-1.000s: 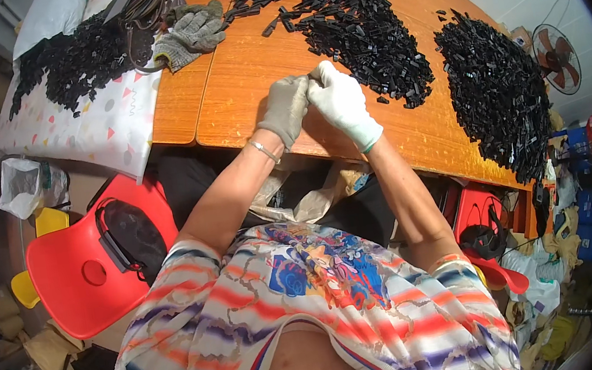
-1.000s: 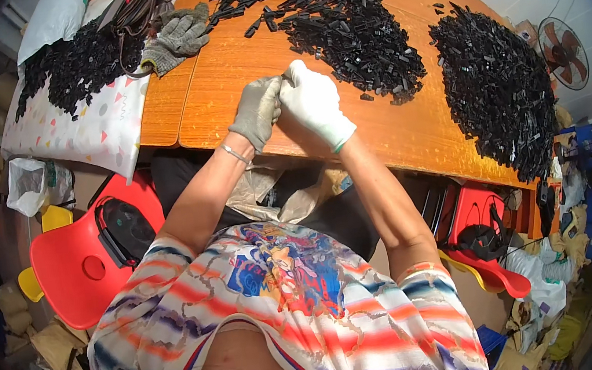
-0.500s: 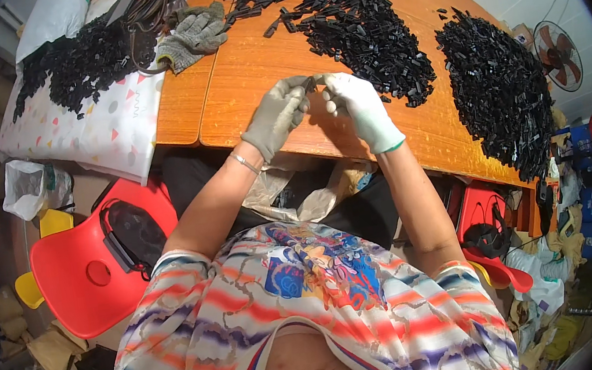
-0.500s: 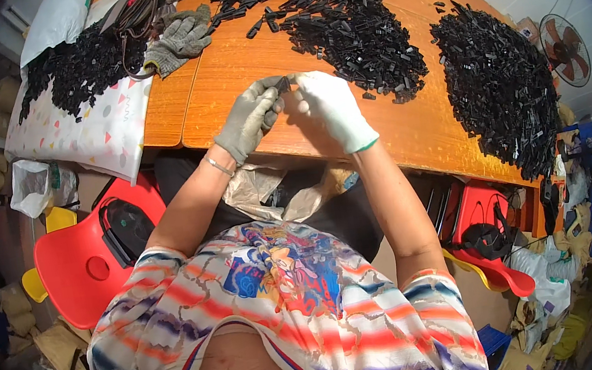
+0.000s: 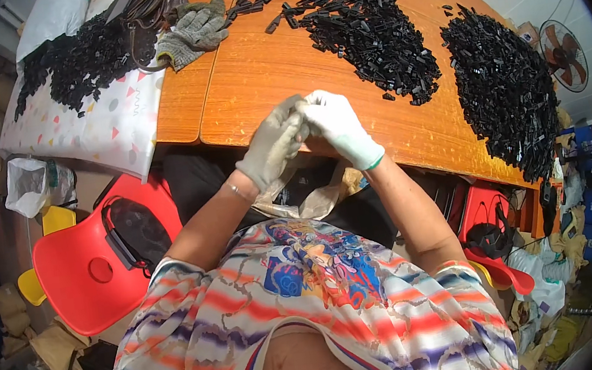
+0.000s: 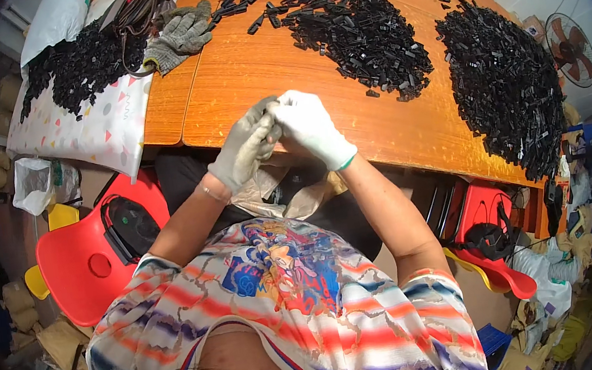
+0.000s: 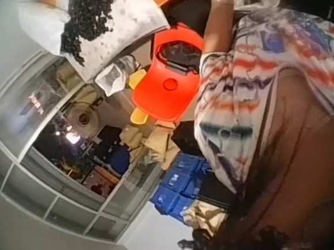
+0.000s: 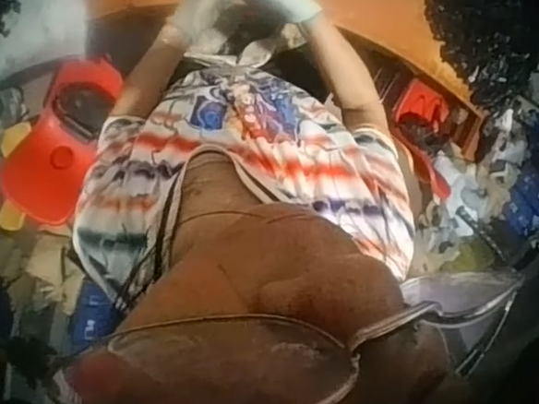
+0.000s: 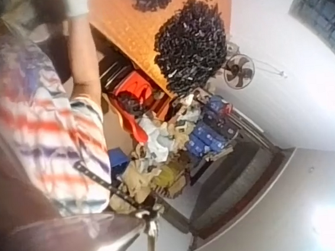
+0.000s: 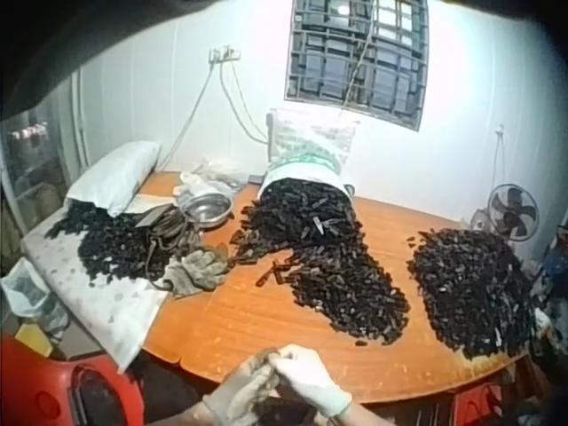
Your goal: Assembling small black plastic components by snapping them together on a workbench.
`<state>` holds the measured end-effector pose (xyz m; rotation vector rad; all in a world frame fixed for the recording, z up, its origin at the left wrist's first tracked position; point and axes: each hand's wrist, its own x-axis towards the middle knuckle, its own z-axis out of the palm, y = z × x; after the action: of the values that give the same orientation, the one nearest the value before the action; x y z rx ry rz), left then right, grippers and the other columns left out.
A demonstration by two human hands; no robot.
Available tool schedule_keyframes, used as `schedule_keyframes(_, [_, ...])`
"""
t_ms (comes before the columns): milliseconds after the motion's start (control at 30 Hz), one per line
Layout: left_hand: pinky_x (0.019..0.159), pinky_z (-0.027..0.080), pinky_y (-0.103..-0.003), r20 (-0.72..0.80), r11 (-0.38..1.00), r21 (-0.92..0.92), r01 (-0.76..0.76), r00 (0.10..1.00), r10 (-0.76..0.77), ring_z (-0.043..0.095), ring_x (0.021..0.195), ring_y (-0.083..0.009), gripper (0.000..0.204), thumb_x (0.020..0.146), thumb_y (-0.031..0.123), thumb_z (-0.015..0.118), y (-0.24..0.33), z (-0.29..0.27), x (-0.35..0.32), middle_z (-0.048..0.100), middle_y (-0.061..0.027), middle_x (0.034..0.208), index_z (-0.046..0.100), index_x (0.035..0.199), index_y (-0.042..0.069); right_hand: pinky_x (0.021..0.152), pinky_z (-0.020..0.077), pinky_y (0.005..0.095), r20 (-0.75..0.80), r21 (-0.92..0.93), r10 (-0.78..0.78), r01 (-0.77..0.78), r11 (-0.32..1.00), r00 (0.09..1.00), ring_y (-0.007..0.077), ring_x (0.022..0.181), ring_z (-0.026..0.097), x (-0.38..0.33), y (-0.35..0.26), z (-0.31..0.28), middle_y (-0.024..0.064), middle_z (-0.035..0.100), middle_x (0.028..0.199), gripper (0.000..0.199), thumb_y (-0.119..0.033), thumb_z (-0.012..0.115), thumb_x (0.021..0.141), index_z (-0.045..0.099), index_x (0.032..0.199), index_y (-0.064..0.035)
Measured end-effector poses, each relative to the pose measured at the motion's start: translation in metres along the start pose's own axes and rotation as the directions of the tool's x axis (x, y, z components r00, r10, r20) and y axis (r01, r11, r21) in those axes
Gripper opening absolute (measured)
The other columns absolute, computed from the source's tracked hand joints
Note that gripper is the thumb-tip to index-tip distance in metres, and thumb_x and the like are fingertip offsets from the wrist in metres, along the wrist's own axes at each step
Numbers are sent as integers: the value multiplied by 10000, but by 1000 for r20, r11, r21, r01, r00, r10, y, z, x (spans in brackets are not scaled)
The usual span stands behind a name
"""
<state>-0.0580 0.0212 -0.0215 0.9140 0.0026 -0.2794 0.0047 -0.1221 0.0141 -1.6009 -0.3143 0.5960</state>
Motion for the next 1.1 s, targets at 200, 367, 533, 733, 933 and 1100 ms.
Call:
schedule_keyframes(200, [756,500,-363,38,123,991,-53,992,120,650,899,-262,449,898,142,543,12,-11,-64,653,-148,988,467,1327,32,578,453,248,311,-394,-287,398,828,906,90,623,552,20,-15,-31,16,624,741,154,-169,634,831,654,820,-17])
schedule_keyframes(367, [795,510,-388,114,-44,993,-106,957,268,639,902,-311,301,858,218,615,54,7,-52,660,-114,1020,630,1132,94,696,501,401,-284,-848,-517,40,529,808,319,798,649,92,7,-66,154,658,831,196,-257,606,852,685,853,-77])
schedule_keyframes(533, [812,499,-423,-3,-111,992,64,880,475,626,943,-337,294,893,248,572,81,-14,44,641,-142,1078,607,1146,102,735,498,400,-152,-973,-474,-47,226,867,335,872,633,120,3,-66,155,646,863,119,-198,660,803,677,841,-86])
schedule_keyframes(733, [812,509,-434,-113,-242,927,285,830,546,621,956,-331,295,908,271,564,102,-48,155,627,-155,1068,608,1102,53,692,501,477,-124,-963,-473,9,269,872,413,812,625,132,3,-54,218,629,825,44,-67,586,767,596,784,-28])
schedule_keyframes(933, [752,520,-447,-54,-384,875,295,848,527,620,910,-309,217,903,225,586,90,-58,181,619,-165,1070,653,967,29,708,501,461,-154,-934,-499,39,356,853,425,805,612,129,16,-66,227,638,831,59,-62,549,783,595,790,-26])
schedule_keyframes(1100, [687,502,-310,-260,454,889,56,878,401,633,792,-221,247,923,187,564,80,-61,154,677,-121,960,627,1058,-10,715,509,435,-46,-871,-411,165,462,911,385,782,637,108,9,-74,218,657,796,168,-101,526,792,676,786,-25])
